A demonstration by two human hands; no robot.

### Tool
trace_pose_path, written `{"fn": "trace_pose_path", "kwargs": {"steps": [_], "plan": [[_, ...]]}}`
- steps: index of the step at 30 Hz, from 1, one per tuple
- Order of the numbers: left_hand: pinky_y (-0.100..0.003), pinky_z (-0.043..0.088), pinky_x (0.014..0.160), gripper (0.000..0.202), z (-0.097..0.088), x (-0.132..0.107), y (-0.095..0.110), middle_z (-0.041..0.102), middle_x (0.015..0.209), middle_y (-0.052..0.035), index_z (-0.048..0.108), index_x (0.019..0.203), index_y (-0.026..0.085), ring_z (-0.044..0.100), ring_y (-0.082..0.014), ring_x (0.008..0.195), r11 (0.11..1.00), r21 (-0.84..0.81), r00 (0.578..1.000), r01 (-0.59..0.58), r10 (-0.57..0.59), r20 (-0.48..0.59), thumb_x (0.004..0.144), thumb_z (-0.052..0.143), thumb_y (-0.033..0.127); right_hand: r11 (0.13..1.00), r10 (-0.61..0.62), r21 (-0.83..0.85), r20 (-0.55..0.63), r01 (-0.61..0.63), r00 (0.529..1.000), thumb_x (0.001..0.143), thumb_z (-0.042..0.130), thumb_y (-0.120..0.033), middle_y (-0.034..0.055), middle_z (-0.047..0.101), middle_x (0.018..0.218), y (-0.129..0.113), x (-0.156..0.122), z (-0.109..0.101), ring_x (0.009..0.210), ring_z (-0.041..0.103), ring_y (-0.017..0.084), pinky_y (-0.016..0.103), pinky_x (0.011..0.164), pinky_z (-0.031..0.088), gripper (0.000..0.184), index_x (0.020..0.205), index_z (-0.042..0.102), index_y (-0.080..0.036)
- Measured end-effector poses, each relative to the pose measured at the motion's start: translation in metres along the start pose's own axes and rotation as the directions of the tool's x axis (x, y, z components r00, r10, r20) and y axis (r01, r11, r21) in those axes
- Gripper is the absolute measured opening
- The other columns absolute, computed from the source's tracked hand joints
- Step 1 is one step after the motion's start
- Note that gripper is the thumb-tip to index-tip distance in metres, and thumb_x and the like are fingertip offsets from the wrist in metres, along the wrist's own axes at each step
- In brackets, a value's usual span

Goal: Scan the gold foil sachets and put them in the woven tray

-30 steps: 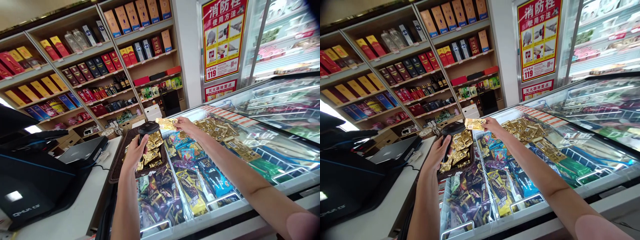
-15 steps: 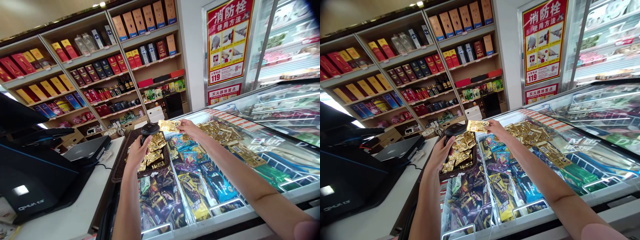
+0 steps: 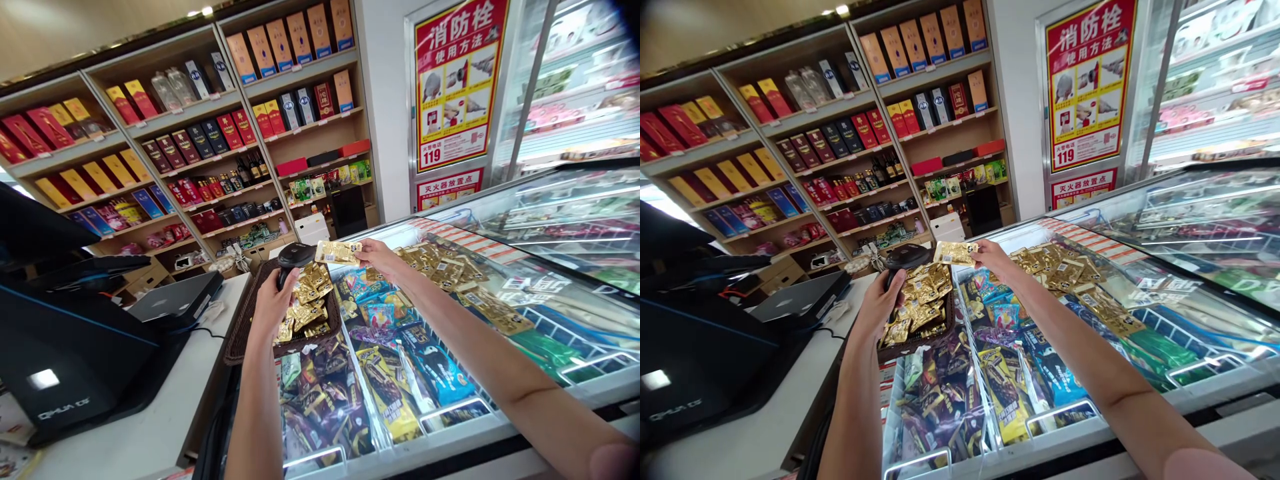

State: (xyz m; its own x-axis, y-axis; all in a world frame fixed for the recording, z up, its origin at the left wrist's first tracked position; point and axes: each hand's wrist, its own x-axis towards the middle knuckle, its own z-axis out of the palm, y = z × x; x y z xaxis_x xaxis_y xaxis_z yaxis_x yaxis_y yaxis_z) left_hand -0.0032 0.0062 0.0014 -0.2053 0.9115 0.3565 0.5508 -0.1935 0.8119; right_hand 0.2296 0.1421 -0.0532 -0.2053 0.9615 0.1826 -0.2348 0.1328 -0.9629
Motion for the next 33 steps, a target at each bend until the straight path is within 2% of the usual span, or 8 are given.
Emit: {"fn": "trace_pose_path", "kwargs": {"steps": [6,12,17,21,24,26,29,33], "plan": [[-0.022,0.033,0.046,0.046,-0.008,0.000,0.000,0.052,0.058,0.0034,0.057,0.084,0.020,0.049,-0.0109,0.049,0.999,-0.050,1.000,-0.004,0.004,0.003,0.080,0.058,0.066,0.997,0.034,-0.067,-0.026,-0.036,0.999,0.077,0.071,-0.015,-0.0038,0.060,0.069,0.015,0.000,0.011,0.058,0.060,0.010,0.020,0.054,0.050,0.025,0.090,0.051,-0.020],[-0.022,0.033,0.046,0.046,-0.015,-0.005,0.006,0.052,0.057,0.0029,0.055,0.079,0.020,0.048,-0.0109,0.049,0.995,-0.098,1.000,-0.009,0.007,-0.021,0.079,0.059,0.066,0.950,0.188,-0.256,0.020,-0.177,0.982,0.079,0.069,-0.017,0.0006,0.066,0.084,0.055,0.014,0.064,0.072,0.069,0.015,0.020,0.057,0.051,0.042,0.116,0.050,-0.020],[-0.022,0.033,0.046,0.044,-0.015,-0.006,0.009,0.051,0.057,0.0037,0.054,0.078,0.021,0.047,-0.0110,0.049,0.995,-0.095,0.999,-0.019,0.022,0.026,0.081,0.058,0.065,0.879,0.017,-0.474,0.152,0.058,0.988,0.083,0.067,-0.018,0.0088,0.069,0.114,0.065,0.028,0.091,0.100,0.066,0.019,0.025,0.079,0.051,0.056,0.135,0.045,-0.021],[-0.022,0.032,0.047,0.045,-0.014,-0.005,0.010,0.050,0.056,0.0044,0.050,0.075,0.021,0.047,-0.0105,0.049,0.993,-0.115,0.998,-0.028,0.034,0.050,0.081,0.059,0.065,0.655,-0.068,-0.746,0.107,0.125,0.992,0.089,0.059,-0.023,0.0108,0.063,0.128,0.061,0.027,0.051,0.110,0.062,0.021,0.028,0.091,0.046,0.036,0.126,0.057,-0.020],[-0.022,0.032,0.047,0.045,-0.012,-0.004,0.011,0.049,0.054,0.0042,0.050,0.075,0.021,0.047,-0.0110,0.049,0.994,-0.100,0.997,-0.036,0.043,0.067,0.081,0.058,0.065,0.386,-0.042,-0.922,-0.061,-0.040,0.997,0.091,0.058,-0.024,0.0162,0.062,0.125,0.062,0.020,-0.003,0.114,0.059,0.026,0.032,0.093,0.044,0.026,0.115,0.063,-0.016],[-0.022,0.033,0.047,0.044,-0.008,-0.002,0.011,0.049,0.053,0.0042,0.051,0.076,0.021,0.047,-0.0116,0.049,0.997,-0.068,0.995,-0.026,0.032,0.097,0.081,0.058,0.065,0.277,-0.059,-0.940,-0.221,-0.197,0.973,0.090,0.059,-0.025,0.0250,0.058,0.127,0.065,0.013,-0.035,0.120,0.054,0.034,0.041,0.096,0.041,0.030,0.116,0.061,-0.009],[-0.022,0.032,0.047,0.044,0.000,-0.001,0.009,0.050,0.052,0.0044,0.052,0.079,0.022,0.046,-0.0117,0.049,0.998,-0.057,0.991,-0.010,0.017,0.131,0.081,0.058,0.065,0.208,-0.109,-0.917,-0.367,-0.339,0.924,0.089,0.063,-0.031,0.0330,0.051,0.129,0.074,0.004,-0.063,0.125,0.047,0.041,0.049,0.100,0.036,0.043,0.121,0.057,-0.003],[-0.020,0.031,0.047,0.042,0.009,0.000,0.006,0.049,0.052,0.0052,0.052,0.078,0.021,0.043,-0.0101,0.049,0.998,-0.054,0.985,-0.022,0.030,0.169,0.083,0.058,0.062,0.204,-0.108,-0.906,-0.398,-0.371,0.911,0.084,0.069,-0.033,0.0313,0.056,0.124,0.087,0.005,-0.071,0.124,0.049,0.040,0.048,0.101,0.035,0.053,0.124,0.054,-0.001]]}}
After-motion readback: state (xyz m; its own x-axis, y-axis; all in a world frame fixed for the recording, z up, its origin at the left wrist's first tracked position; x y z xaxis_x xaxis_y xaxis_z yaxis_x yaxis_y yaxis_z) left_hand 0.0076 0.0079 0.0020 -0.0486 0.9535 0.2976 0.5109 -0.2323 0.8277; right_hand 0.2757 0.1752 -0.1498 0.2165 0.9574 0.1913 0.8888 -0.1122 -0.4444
